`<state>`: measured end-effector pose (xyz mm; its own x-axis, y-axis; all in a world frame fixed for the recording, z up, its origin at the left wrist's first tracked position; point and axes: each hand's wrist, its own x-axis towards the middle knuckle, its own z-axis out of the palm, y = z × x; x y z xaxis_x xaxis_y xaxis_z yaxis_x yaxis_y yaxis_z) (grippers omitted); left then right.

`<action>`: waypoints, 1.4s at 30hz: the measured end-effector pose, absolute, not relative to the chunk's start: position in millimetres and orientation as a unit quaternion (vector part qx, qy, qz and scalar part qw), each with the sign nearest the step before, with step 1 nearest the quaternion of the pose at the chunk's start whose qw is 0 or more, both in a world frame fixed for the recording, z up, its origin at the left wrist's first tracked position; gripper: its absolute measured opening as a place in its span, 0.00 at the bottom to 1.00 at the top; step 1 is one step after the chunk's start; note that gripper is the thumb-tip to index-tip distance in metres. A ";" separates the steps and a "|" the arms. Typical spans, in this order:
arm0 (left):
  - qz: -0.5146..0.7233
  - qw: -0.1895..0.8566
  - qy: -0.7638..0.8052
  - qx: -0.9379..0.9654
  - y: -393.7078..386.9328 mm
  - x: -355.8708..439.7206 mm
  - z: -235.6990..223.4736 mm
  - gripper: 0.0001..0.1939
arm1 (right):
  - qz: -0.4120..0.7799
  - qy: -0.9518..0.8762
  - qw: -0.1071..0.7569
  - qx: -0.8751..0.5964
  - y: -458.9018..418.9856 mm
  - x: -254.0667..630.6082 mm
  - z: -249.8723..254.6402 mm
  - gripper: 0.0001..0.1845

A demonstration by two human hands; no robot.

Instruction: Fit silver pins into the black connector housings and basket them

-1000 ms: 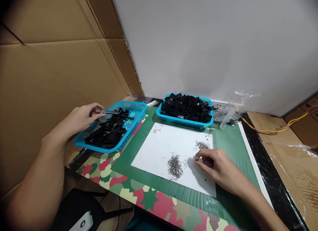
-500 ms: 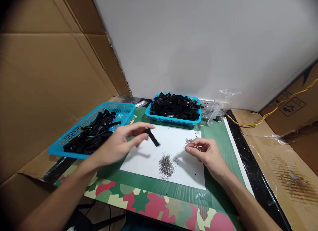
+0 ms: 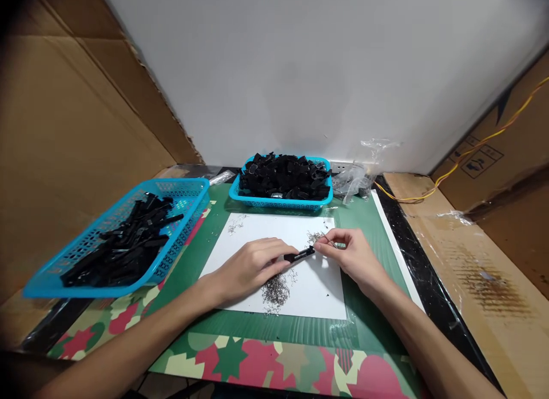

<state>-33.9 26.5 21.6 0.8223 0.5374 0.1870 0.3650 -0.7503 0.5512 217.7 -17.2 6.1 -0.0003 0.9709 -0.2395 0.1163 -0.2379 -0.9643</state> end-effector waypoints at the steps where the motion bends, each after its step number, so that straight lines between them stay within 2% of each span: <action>1: 0.178 0.252 0.231 0.923 25.7 -33.8 18.1 0.13 | 0.528 -0.474 0.393 -0.585 -17.0 217.2 4.9 0.23; 11: 0.276 0.260 0.167 0.910 18.9 -29.4 -4.4 0.13 | 0.493 -0.503 0.300 -0.643 -17.6 216.9 6.8 0.22; 23: 0.288 0.272 0.174 0.901 17.3 -26.8 -9.5 0.13 | 0.376 -0.557 0.290 -0.682 -25.9 206.1 9.4 0.18; 28: 0.290 0.285 0.178 0.896 17.2 -27.5 -12.3 0.13 | 0.351 -0.568 0.296 -0.683 -28.1 202.4 7.7 0.20; 38: 0.289 0.300 0.198 0.887 18.3 -30.5 -10.5 0.13 | 0.415 -0.586 0.238 -0.654 -19.9 215.6 10.7 0.20; 42: 0.289 0.314 0.210 0.880 19.1 -31.5 -9.4 0.13 | 0.404 -0.614 0.221 -0.641 -18.9 219.2 16.9 0.21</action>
